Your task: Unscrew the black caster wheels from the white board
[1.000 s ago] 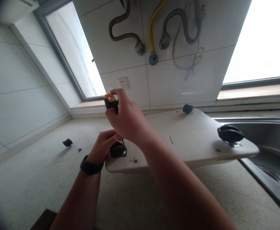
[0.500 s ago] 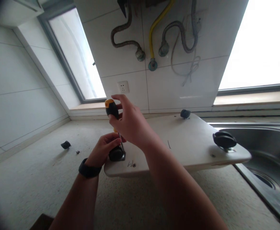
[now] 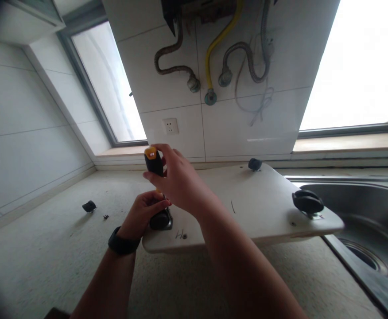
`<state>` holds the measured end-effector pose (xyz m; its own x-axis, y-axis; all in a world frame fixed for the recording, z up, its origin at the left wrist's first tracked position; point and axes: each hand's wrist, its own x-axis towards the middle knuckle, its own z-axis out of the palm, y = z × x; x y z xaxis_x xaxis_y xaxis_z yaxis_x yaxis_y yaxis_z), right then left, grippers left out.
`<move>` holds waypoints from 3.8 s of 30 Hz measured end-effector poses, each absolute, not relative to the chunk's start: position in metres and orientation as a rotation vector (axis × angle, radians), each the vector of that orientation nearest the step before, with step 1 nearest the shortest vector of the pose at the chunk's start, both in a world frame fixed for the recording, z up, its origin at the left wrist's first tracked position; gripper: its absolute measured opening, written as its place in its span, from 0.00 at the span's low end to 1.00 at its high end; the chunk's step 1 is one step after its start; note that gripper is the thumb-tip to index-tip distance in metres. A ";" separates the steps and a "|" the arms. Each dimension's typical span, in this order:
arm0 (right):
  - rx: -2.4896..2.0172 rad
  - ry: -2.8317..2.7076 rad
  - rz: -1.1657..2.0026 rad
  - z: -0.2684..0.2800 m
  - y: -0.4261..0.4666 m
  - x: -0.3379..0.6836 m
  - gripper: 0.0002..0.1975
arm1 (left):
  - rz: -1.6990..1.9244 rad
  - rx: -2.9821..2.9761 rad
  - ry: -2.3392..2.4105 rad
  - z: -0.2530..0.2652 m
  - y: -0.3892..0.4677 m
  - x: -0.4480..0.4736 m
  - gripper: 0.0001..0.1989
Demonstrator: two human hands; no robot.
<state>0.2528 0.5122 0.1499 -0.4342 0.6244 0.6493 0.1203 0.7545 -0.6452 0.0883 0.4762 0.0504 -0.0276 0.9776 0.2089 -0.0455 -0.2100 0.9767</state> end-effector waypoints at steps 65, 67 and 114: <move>-0.365 -1.345 0.495 0.164 0.538 0.273 0.18 | 1.552 1.213 0.945 0.043 0.484 0.078 0.06; -0.345 -1.333 0.491 0.166 0.535 0.274 0.18 | 1.584 1.185 0.969 0.041 0.483 0.073 0.07; -0.309 -1.388 0.413 0.168 0.524 0.267 0.17 | 0.766 1.406 2.789 -0.055 0.428 -0.170 0.18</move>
<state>0.2667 0.5241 0.1684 0.1298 0.4558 0.8805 -0.0997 0.8896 -0.4458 -0.1700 0.4283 -0.0552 -0.6154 0.7397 0.2723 0.7749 0.5048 0.3804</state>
